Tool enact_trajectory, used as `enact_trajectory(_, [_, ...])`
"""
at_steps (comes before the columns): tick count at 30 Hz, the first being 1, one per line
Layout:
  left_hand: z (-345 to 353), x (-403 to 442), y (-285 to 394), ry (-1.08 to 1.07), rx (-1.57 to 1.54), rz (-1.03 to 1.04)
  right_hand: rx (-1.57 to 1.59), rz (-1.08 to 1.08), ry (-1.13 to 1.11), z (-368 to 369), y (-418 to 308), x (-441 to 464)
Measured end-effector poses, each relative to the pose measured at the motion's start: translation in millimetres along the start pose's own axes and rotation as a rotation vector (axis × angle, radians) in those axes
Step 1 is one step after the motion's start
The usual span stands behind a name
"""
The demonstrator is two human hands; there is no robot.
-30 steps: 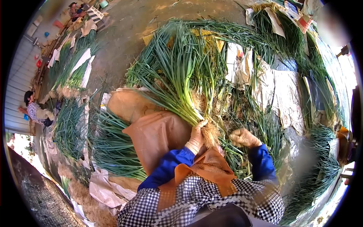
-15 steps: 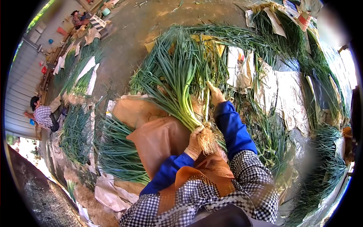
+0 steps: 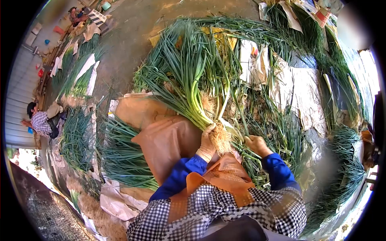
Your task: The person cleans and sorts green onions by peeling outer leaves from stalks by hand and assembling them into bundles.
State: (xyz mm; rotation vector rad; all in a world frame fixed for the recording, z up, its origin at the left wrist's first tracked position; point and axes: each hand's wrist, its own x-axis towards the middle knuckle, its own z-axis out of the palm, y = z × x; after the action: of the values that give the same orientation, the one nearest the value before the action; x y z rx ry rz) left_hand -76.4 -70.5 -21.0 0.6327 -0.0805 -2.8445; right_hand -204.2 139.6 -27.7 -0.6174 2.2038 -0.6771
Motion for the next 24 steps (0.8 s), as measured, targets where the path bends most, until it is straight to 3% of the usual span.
enact_trajectory(2, [21.6,-11.1,2.4,0.005,0.001,-0.031,-0.821,-0.119,-0.2,-40.0,37.9,-15.3])
enact_trajectory(4, [4.6,-3.2,4.0,-0.01,0.019,-0.013,-0.935,0.211,-0.259,-54.1,23.2,-1.9])
enact_trajectory(6, [9.5,-5.5,1.6,-0.005,0.056,0.006,-0.514,-0.037,0.08,-55.6,-38.8,21.9])
enact_trajectory(7, [14.9,-4.9,1.7,-0.005,0.09,0.033,-0.127,-0.524,0.337,-29.6,-34.9,51.2])
enact_trajectory(8, [18.7,-6.2,1.3,-0.007,0.093,0.042,0.269,-0.438,0.22,-23.2,-86.8,46.9])
enact_trajectory(9, [21.7,-9.7,-0.1,-0.007,0.107,0.042,0.456,-0.515,0.051,-7.5,-107.4,59.4])
enact_trajectory(12, [18.3,-4.9,4.1,-0.053,-0.006,0.077,-0.323,-0.599,0.177,18.4,-135.7,65.8])
enact_trajectory(14, [13.1,-5.7,7.7,-0.166,-0.256,-0.051,-0.449,-0.613,0.228,12.0,-143.4,59.2])
enact_trajectory(15, [12.6,-5.6,5.2,-0.064,-0.078,0.045,-0.574,-0.621,0.28,10.6,-144.0,55.9])
enact_trajectory(16, [12.8,-4.5,3.4,-0.057,-0.077,0.037,-0.582,-0.755,0.413,17.3,-131.4,64.9])
enact_trajectory(18, [13.6,-3.6,1.8,-0.094,-0.213,-0.032,-0.532,-0.783,0.379,5.3,-136.1,55.8])
enact_trajectory(19, [12.9,-6.1,5.5,-0.076,0.011,0.006,-0.638,-0.739,0.273,-1.0,-139.0,52.1])
enact_trajectory(20, [19.2,-10.9,9.1,-0.078,0.012,0.004,-0.639,-0.738,0.276,0.0,-139.4,50.1])
enact_trajectory(21, [32.4,-20.6,11.0,-0.085,0.914,0.314,-0.562,-0.777,0.423,4.2,-139.6,44.6])
enact_trajectory(22, [34.9,-27.5,13.5,-0.102,1.044,0.335,-0.486,-0.816,0.57,6.5,-141.3,42.1])
enact_trajectory(23, [37.6,-33.2,17.8,-0.133,0.912,0.266,-0.406,-0.806,0.568,5.8,-146.7,39.9])
enact_trajectory(24, [39.7,-37.1,20.9,-0.138,0.335,0.018,-0.408,-0.816,0.558,0.7,-150.1,39.2])
